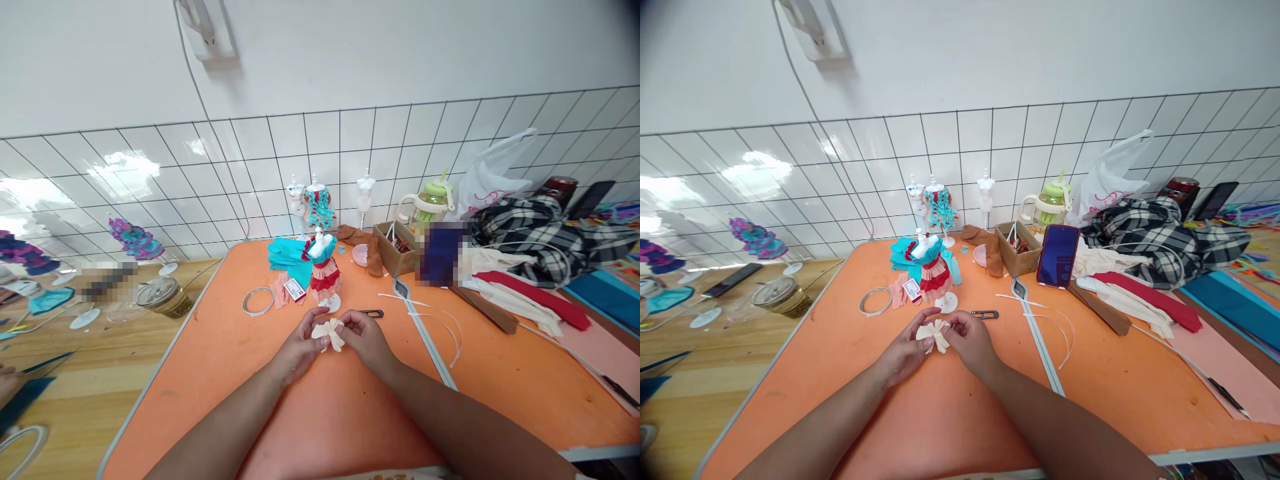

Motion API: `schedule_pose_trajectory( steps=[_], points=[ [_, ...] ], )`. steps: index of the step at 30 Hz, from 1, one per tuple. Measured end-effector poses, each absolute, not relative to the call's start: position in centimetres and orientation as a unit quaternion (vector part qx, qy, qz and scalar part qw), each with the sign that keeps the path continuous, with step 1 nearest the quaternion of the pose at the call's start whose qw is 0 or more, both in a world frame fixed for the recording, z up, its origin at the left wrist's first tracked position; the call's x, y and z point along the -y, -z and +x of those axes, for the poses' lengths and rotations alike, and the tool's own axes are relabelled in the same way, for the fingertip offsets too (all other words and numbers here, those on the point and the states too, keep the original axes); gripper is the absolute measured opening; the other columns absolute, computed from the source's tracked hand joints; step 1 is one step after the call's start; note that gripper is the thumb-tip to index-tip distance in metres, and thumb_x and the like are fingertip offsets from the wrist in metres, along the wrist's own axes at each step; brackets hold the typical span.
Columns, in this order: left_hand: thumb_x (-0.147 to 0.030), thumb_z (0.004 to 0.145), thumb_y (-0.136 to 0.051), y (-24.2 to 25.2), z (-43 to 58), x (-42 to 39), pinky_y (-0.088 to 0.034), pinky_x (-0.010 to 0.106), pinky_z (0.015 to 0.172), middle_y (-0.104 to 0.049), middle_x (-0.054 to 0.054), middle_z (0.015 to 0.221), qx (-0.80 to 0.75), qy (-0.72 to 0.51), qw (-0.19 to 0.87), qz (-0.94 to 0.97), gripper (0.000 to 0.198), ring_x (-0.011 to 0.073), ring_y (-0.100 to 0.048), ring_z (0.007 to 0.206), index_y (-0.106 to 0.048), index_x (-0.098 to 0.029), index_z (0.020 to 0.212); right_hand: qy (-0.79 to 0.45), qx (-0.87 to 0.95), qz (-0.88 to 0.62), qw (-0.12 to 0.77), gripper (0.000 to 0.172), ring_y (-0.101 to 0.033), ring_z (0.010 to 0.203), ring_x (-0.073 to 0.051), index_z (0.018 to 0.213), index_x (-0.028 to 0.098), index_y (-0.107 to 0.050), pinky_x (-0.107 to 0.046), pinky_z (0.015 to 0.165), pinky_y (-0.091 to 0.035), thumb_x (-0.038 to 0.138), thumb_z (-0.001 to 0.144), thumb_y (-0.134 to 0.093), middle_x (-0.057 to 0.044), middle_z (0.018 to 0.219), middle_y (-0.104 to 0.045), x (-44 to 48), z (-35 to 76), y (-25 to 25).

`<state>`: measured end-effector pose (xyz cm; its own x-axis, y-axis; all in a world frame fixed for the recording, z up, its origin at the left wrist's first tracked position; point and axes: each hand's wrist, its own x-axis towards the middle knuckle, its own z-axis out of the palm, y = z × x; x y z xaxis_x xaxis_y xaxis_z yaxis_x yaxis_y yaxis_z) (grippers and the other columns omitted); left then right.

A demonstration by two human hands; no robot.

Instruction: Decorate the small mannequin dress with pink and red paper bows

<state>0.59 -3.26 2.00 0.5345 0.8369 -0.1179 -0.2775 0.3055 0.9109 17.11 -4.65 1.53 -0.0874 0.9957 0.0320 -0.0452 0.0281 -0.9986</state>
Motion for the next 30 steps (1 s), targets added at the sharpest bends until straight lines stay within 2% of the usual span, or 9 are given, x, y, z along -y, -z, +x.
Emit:
schedule_pose_trajectory(
  steps=[4,9,13,15,17,19,22,28,30],
  points=[
    [-0.033,0.061,-0.078,-1.99,0.49,3.21,-0.044,0.033,0.079,-0.058,0.008,0.105,-0.303,-0.345,0.777,0.430,0.056,0.0212,-0.056,0.095,-0.055,-0.025,0.112,-0.505,0.511,-0.477,0.506,0.018,-0.050,0.061,-0.012,0.074,0.018,-0.053,-0.024,0.058,-0.040,0.036,0.076,-0.055,0.002,0.067,-0.054,4.28,17.57,-1.49],
    [-0.038,0.072,-0.069,-1.79,0.43,2.99,-0.042,0.024,0.067,-0.059,0.005,0.080,-0.411,-0.321,0.717,0.463,0.030,0.0131,-0.053,0.072,-0.066,-0.015,0.091,-0.479,0.546,-0.501,0.470,0.013,-0.049,0.063,-0.012,0.079,0.019,-0.051,-0.024,0.058,-0.040,0.031,0.076,-0.053,0.002,0.072,-0.053,4.13,17.73,-0.93],
    [-0.042,0.070,-0.069,-2.08,0.47,2.93,-0.040,0.024,0.066,-0.060,0.004,0.079,-0.421,-0.308,0.692,0.498,0.034,0.0135,-0.051,0.071,-0.066,-0.014,0.089,-0.472,0.577,-0.452,0.489,0.045,-0.055,0.080,-0.014,0.115,0.022,-0.043,-0.024,0.062,-0.044,0.027,0.073,-0.057,-0.004,0.105,-0.053,4.22,17.70,-0.55],
    [-0.044,0.070,-0.068,-2.17,0.51,2.98,-0.039,0.023,0.064,-0.059,0.002,0.074,-0.423,-0.294,0.673,0.531,0.033,0.0129,-0.050,0.068,-0.066,-0.013,0.084,-0.454,0.610,-0.451,0.468,0.040,-0.056,0.083,-0.015,0.112,0.022,-0.050,-0.025,0.064,-0.044,0.027,0.073,-0.058,-0.005,0.103,-0.055,4.20,17.71,-0.66],
    [-0.045,0.069,-0.068,-2.09,0.55,3.07,-0.036,0.022,0.061,-0.057,0.000,0.068,-0.437,-0.283,0.645,0.559,0.033,0.0120,-0.049,0.063,-0.063,-0.013,0.076,-0.416,0.637,-0.472,0.445,0.023,-0.055,0.081,-0.016,0.093,0.020,-0.060,-0.026,0.067,-0.044,0.027,0.070,-0.062,-0.003,0.092,-0.058,4.17,17.65,-0.90],
    [-0.045,0.068,-0.069,-1.88,0.62,3.18,-0.034,0.021,0.057,-0.055,-0.001,0.064,-0.451,-0.273,0.620,0.581,0.033,0.0114,-0.048,0.060,-0.061,-0.013,0.071,-0.392,0.646,-0.491,0.434,0.012,-0.055,0.078,-0.016,0.076,0.019,-0.061,-0.027,0.067,-0.043,0.027,0.068,-0.064,-0.001,0.081,-0.058,4.17,17.53,-1.15],
    [-0.044,0.067,-0.069,-1.68,0.76,3.34,-0.032,0.021,0.055,-0.056,-0.002,0.064,-0.457,-0.268,0.598,0.602,0.031,0.0110,-0.047,0.058,-0.060,-0.014,0.069,-0.422,0.605,-0.517,0.434,0.013,-0.053,0.068,-0.014,0.069,0.018,-0.058,-0.025,0.061,-0.042,0.030,0.070,-0.062,0.001,0.070,-0.055,4.20,17.38,-1.35],
    [-0.044,0.069,-0.068,-2.17,1.08,3.34,-0.039,0.024,0.064,-0.062,0.001,0.073,-0.443,-0.319,0.616,0.568,0.031,0.0144,-0.054,0.068,-0.062,-0.014,0.076,-0.570,0.512,-0.429,0.479,0.040,-0.057,0.075,-0.014,0.105,0.019,-0.054,-0.025,0.064,-0.045,0.040,0.072,-0.063,-0.003,0.091,-0.058,3.83,17.86,-1.50],
    [-0.043,0.070,-0.068,-2.31,1.06,3.23,-0.041,0.025,0.068,-0.063,0.001,0.076,-0.433,-0.342,0.635,0.540,0.031,0.0149,-0.055,0.071,-0.063,-0.014,0.081,-0.591,0.488,-0.412,0.492,0.042,-0.058,0.077,-0.015,0.104,0.020,-0.053,-0.027,0.069,-0.045,0.041,0.070,-0.065,-0.003,0.090,-0.060,3.66,18.06,-1.53]
  ],
)
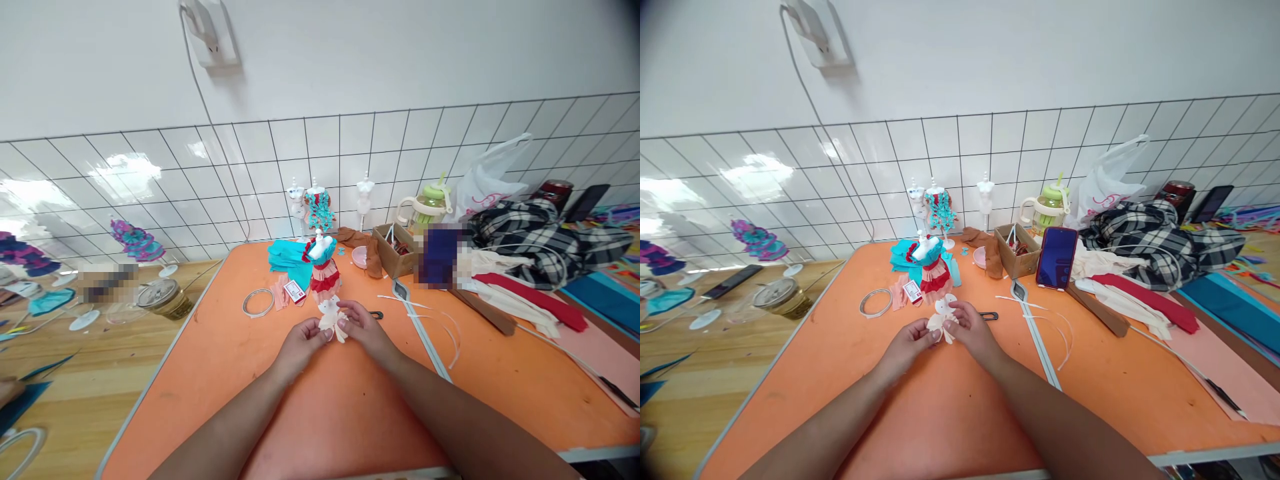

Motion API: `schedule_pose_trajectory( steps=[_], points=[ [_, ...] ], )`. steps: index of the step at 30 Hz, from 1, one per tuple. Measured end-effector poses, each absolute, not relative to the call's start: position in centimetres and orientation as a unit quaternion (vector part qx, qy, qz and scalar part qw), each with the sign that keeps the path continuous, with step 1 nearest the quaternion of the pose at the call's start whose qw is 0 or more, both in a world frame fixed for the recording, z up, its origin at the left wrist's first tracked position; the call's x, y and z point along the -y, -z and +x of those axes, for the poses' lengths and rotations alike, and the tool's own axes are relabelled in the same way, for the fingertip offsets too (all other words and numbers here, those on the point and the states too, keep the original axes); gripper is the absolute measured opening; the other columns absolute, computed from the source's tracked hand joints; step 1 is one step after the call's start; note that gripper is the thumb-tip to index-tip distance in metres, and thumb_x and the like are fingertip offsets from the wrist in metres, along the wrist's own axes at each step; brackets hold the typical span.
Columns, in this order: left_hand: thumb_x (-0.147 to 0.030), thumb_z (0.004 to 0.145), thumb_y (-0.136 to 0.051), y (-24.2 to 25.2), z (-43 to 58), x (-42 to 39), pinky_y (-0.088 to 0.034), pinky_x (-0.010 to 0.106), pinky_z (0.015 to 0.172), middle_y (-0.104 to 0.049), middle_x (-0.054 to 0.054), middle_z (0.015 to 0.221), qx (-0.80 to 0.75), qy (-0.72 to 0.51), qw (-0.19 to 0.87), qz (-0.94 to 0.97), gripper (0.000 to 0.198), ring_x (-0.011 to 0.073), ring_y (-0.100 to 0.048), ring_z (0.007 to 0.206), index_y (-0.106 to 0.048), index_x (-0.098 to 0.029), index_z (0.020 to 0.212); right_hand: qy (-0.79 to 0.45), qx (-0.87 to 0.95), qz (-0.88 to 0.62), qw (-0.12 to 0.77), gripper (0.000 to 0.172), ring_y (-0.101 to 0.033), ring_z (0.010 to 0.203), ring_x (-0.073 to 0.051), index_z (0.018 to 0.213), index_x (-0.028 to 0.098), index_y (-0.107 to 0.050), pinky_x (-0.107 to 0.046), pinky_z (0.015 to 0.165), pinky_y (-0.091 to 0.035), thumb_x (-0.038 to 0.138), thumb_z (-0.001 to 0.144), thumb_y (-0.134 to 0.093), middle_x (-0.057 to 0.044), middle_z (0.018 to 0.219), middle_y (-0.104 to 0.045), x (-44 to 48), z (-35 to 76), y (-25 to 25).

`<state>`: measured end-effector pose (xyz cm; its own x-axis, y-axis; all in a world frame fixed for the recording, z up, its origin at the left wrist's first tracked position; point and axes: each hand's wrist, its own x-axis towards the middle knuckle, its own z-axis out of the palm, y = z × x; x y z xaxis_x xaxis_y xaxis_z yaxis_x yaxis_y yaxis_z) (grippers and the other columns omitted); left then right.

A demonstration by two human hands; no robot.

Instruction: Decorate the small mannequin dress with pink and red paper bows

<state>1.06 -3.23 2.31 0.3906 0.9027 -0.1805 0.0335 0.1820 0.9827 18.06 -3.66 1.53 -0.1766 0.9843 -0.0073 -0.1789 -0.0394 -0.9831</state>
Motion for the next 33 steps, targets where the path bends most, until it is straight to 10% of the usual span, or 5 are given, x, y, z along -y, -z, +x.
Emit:
schedule_pose_trajectory(
  steps=[14,26,33],
  points=[
    [-0.041,0.069,-0.069,-2.2,1.6,3.8,-0.043,0.025,0.068,-0.062,0.002,0.077,-0.429,-0.405,0.583,0.560,0.029,0.0151,-0.056,0.072,-0.059,-0.015,0.079,-0.567,0.475,-0.460,0.491,0.031,-0.046,0.056,-0.011,0.081,0.017,-0.060,-0.019,0.042,-0.034,0.044,0.067,-0.068,0.001,0.066,-0.054,4.0,17.8,-1.5],
    [-0.035,0.059,-0.075,0.2,2.5,-2.3,-0.043,0.034,0.079,-0.066,0.005,0.099,-0.593,-0.354,0.263,0.673,0.043,0.0248,-0.059,0.094,-0.062,-0.021,0.097,-0.428,0.621,-0.390,0.528,0.029,-0.051,0.063,-0.012,0.078,0.019,-0.062,-0.025,0.059,-0.042,0.040,0.061,-0.074,0.001,0.070,-0.059,-2.3,21.7,-9.8],
    [-0.037,0.077,-0.058,1.8,3.8,-3.4,-0.047,0.029,0.070,-0.070,0.006,0.091,-0.555,-0.451,0.314,0.625,0.030,0.0212,-0.063,0.083,-0.066,-0.015,0.097,-0.400,0.626,-0.378,0.553,0.024,-0.047,0.059,-0.011,0.074,0.019,-0.061,-0.024,0.054,-0.041,0.038,0.064,-0.071,0.001,0.070,-0.056,-4.2,20.2,-8.5]
  ],
)
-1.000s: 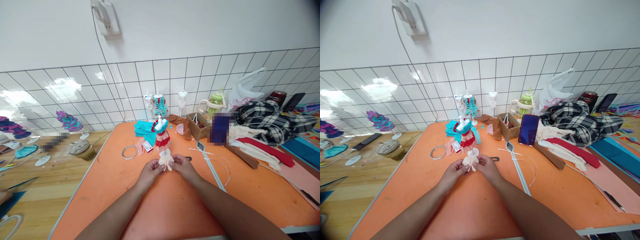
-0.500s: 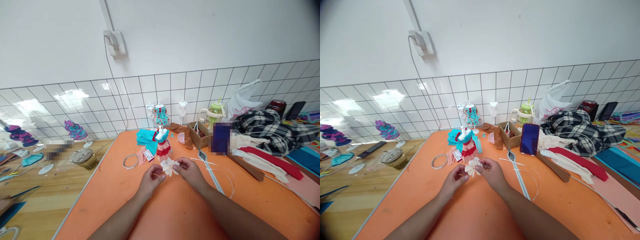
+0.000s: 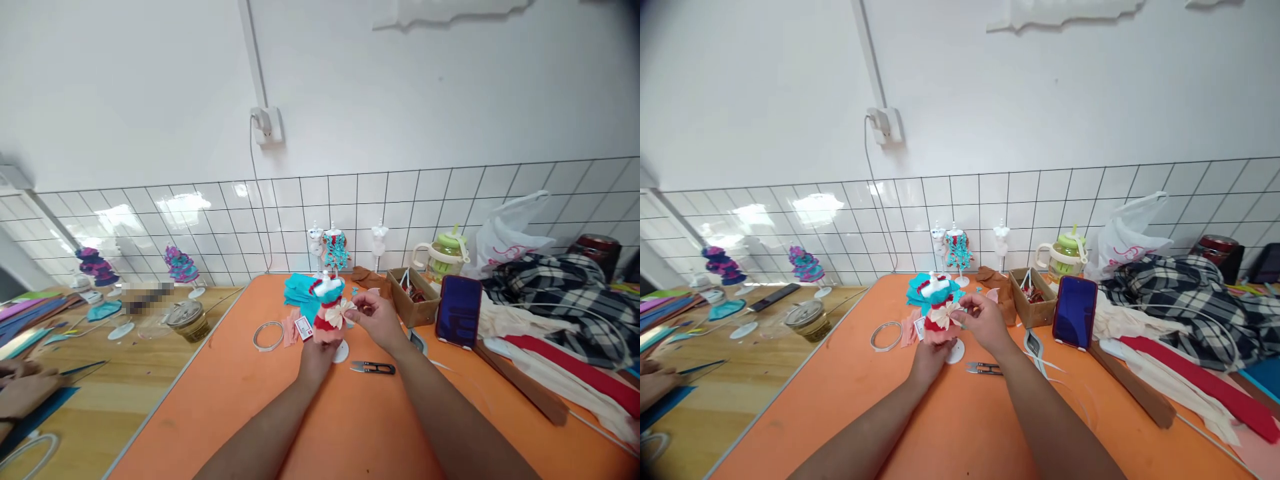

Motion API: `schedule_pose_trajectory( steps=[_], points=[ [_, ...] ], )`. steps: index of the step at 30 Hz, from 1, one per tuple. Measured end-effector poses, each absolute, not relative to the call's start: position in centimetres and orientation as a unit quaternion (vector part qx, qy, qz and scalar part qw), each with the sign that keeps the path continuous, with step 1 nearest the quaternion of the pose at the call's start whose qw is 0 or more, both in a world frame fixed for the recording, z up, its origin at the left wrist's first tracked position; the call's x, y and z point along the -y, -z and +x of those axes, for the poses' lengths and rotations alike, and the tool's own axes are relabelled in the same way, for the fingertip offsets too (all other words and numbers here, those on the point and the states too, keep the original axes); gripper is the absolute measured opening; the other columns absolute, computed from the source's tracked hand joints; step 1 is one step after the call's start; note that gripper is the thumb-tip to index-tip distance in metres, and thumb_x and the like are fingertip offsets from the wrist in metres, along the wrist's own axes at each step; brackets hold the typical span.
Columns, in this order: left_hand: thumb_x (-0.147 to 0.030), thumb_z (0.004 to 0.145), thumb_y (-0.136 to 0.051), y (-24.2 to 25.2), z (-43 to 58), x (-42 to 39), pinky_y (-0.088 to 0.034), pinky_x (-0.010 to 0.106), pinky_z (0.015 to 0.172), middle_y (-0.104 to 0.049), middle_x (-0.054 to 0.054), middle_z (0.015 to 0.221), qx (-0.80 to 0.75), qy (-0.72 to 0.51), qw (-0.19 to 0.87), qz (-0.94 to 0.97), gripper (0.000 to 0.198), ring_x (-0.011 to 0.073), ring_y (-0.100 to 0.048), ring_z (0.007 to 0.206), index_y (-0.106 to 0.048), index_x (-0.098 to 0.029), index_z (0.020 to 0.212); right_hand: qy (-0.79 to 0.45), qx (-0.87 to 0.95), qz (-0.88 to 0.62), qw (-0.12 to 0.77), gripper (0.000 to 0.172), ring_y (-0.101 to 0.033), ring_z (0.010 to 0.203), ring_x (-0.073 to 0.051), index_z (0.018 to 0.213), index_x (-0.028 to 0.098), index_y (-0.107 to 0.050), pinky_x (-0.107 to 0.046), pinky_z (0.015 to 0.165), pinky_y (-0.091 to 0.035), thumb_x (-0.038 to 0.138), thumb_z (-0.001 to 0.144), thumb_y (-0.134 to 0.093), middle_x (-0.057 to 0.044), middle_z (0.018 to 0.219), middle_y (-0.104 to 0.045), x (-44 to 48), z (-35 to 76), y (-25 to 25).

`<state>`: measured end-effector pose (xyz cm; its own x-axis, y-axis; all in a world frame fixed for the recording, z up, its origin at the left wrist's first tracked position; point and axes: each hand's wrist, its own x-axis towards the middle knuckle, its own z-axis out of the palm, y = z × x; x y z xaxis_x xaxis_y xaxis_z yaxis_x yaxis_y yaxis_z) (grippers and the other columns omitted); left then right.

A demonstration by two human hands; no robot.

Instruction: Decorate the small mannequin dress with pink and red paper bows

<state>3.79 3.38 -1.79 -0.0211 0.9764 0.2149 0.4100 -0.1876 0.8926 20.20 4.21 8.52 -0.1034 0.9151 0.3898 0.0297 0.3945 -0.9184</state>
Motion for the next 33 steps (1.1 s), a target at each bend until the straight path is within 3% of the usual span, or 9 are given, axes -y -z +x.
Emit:
schedule_pose_trajectory(
  steps=[3,14,19,33],
  points=[
    [-0.039,0.081,-0.053,1.9,3.2,-2.8,-0.047,0.027,0.069,-0.070,0.004,0.082,-0.537,-0.449,0.319,0.638,0.029,0.0194,-0.063,0.077,-0.069,-0.015,0.089,-0.386,0.620,-0.384,0.565,0.023,-0.048,0.061,-0.012,0.074,0.019,-0.060,-0.024,0.055,-0.041,0.037,0.064,-0.071,0.001,0.070,-0.056,-3.7,19.9,-8.6],
    [-0.038,0.086,-0.046,0.7,3.6,-0.4,-0.045,0.024,0.066,-0.064,0.004,0.080,-0.483,-0.432,0.309,0.696,0.029,0.0155,-0.058,0.072,-0.067,-0.018,0.090,-0.388,0.550,-0.404,0.619,0.032,-0.053,0.059,-0.013,0.084,0.020,-0.053,-0.024,0.054,-0.040,0.039,0.066,-0.071,0.000,0.067,-0.060,-3.3,20.7,-9.9],
    [-0.035,0.086,-0.047,0.1,3.8,0.2,-0.044,0.022,0.065,-0.063,0.004,0.077,-0.469,-0.413,0.295,0.723,0.026,0.0149,-0.058,0.071,-0.068,-0.018,0.088,-0.367,0.534,-0.401,0.647,0.033,-0.049,0.055,-0.010,0.084,0.021,-0.047,-0.022,0.050,-0.038,0.035,0.067,-0.071,0.004,0.065,-0.054,-3.4,20.8,-10.0],
    [-0.035,0.086,-0.048,-0.5,3.8,0.8,-0.043,0.022,0.063,-0.064,0.004,0.073,-0.473,-0.418,0.251,0.734,0.025,0.0149,-0.058,0.068,-0.068,-0.020,0.085,-0.278,0.523,-0.444,0.673,0.031,-0.042,0.056,-0.010,0.072,0.021,-0.040,-0.021,0.047,-0.037,0.040,0.071,-0.065,0.002,0.068,-0.044,-3.3,19.8,-9.0]
  ],
)
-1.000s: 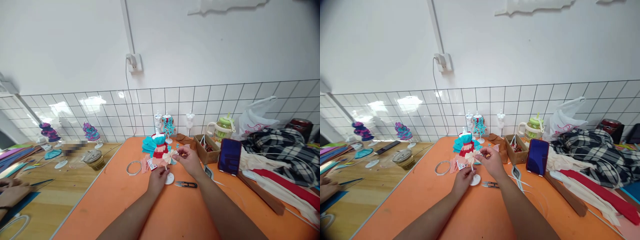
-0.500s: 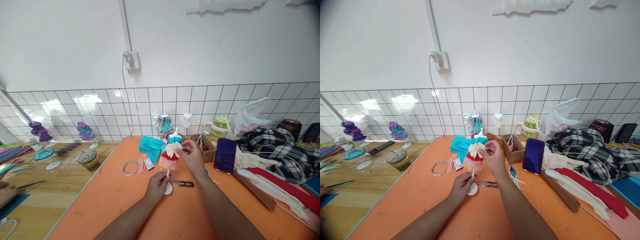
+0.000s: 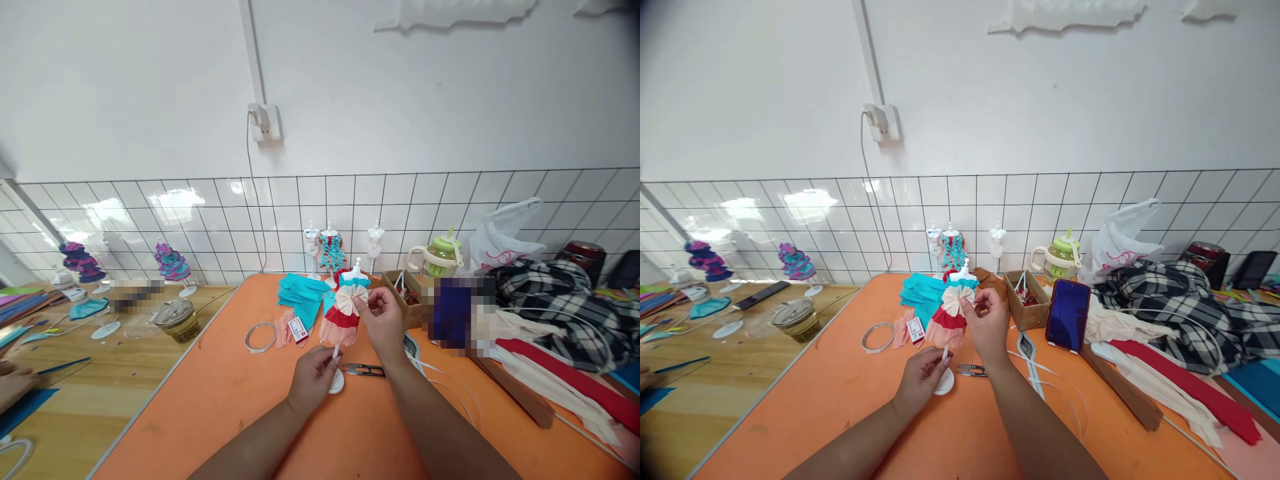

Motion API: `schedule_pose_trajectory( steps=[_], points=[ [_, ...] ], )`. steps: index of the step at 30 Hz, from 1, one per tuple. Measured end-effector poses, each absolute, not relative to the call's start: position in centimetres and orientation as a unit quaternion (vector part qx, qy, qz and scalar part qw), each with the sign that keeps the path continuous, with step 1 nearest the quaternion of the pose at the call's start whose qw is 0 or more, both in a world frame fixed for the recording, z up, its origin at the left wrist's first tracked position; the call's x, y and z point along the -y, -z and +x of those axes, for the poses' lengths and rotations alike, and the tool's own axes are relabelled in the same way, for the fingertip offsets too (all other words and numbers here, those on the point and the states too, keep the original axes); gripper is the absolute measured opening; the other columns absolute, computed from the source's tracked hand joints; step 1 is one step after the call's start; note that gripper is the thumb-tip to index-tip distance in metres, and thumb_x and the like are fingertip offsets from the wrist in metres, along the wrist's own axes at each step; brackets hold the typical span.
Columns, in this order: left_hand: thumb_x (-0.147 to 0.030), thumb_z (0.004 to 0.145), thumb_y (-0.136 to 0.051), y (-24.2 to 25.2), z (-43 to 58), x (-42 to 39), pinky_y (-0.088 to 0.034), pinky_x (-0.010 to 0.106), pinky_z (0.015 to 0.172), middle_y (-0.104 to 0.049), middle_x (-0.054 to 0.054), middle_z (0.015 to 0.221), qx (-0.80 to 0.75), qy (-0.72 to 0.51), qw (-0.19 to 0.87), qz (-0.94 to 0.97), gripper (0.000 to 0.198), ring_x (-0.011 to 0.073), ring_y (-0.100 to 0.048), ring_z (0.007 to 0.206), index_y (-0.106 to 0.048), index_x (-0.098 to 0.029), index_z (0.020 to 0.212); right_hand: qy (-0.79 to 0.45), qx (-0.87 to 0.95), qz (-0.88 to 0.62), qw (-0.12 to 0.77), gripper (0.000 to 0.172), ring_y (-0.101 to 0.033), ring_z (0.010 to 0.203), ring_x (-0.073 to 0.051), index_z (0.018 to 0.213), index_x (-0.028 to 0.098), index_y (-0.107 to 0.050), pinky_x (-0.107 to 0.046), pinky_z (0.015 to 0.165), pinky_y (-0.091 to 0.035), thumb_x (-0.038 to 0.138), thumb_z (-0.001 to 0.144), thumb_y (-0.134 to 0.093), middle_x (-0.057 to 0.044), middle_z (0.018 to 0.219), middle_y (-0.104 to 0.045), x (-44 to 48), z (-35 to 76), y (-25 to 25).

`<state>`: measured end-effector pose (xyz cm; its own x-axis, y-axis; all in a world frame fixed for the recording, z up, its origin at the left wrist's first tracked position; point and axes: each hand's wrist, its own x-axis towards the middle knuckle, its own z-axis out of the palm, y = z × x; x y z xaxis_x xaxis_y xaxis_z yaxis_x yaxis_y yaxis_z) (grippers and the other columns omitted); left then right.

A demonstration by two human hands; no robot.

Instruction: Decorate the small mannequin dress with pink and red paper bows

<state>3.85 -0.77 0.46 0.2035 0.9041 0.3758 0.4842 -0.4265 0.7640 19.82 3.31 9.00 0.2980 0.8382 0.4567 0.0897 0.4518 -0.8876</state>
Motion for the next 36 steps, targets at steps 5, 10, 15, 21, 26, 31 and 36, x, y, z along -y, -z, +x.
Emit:
schedule_pose_trajectory(
  steps=[5,10,15,21,26,31,36],
  points=[
    [-0.037,0.086,-0.047,-0.7,3.7,0.9,-0.043,0.023,0.063,-0.065,0.005,0.073,-0.479,-0.410,0.216,0.745,0.027,0.0157,-0.058,0.067,-0.069,-0.021,0.086,-0.269,0.519,-0.463,0.666,0.033,-0.051,0.067,-0.014,0.087,0.022,-0.044,-0.023,0.052,-0.042,0.038,0.069,-0.066,-0.003,0.084,-0.055,-2.9,19.7,-9.3],
    [-0.041,0.085,-0.048,-0.8,3.7,1.1,-0.043,0.023,0.061,-0.063,0.006,0.066,-0.494,-0.401,0.189,0.748,0.032,0.0162,-0.058,0.065,-0.069,-0.020,0.076,-0.332,0.565,-0.390,0.647,0.054,-0.058,0.095,-0.020,0.122,0.023,-0.040,-0.029,0.070,-0.046,0.032,0.073,-0.063,-0.008,0.107,-0.061,-2.4,19.8,-9.9],
    [-0.043,0.084,-0.049,-0.7,3.8,1.2,-0.041,0.022,0.057,-0.062,0.005,0.063,-0.506,-0.419,0.193,0.729,0.033,0.0155,-0.057,0.062,-0.069,-0.019,0.072,-0.342,0.576,-0.364,0.648,0.054,-0.057,0.101,-0.022,0.124,0.024,-0.042,-0.032,0.076,-0.046,0.034,0.075,-0.061,-0.009,0.112,-0.059,-2.2,19.9,-9.6],
    [-0.040,0.085,-0.048,-0.5,3.9,1.2,-0.040,0.023,0.058,-0.062,0.005,0.067,-0.490,-0.423,0.215,0.731,0.030,0.0147,-0.056,0.062,-0.069,-0.019,0.078,-0.355,0.576,-0.377,0.632,0.057,-0.056,0.104,-0.023,0.125,0.024,-0.041,-0.035,0.080,-0.047,0.036,0.074,-0.063,-0.009,0.113,-0.059,-2.2,19.7,-9.2],
    [-0.038,0.085,-0.049,-0.4,3.7,1.1,-0.037,0.023,0.056,-0.059,0.004,0.060,-0.494,-0.407,0.164,0.750,0.029,0.0146,-0.054,0.060,-0.066,-0.020,0.070,-0.376,0.550,-0.377,0.644,0.060,-0.058,0.097,-0.022,0.126,0.024,-0.037,-0.034,0.078,-0.049,0.036,0.073,-0.063,-0.009,0.110,-0.059,-2.2,19.7,-9.7],
    [-0.037,0.086,-0.047,-0.5,2.9,0.8,-0.035,0.024,0.054,-0.053,0.004,0.054,-0.488,-0.404,0.111,0.766,0.035,0.0149,-0.051,0.057,-0.060,-0.020,0.058,-0.443,0.524,-0.329,0.648,0.060,-0.058,0.093,-0.021,0.124,0.027,-0.037,-0.033,0.074,-0.051,0.036,0.072,-0.066,-0.008,0.115,-0.056,-2.3,20.0,-9.9],
    [-0.040,0.085,-0.048,-0.2,2.7,0.5,-0.036,0.023,0.054,-0.055,0.003,0.056,-0.498,-0.415,0.154,0.746,0.034,0.0140,-0.051,0.055,-0.062,-0.019,0.063,-0.442,0.550,-0.310,0.638,0.058,-0.056,0.098,-0.021,0.121,0.028,-0.042,-0.032,0.076,-0.049,0.038,0.070,-0.067,-0.008,0.119,-0.054,-1.9,20.1,-10.0]
  ],
)
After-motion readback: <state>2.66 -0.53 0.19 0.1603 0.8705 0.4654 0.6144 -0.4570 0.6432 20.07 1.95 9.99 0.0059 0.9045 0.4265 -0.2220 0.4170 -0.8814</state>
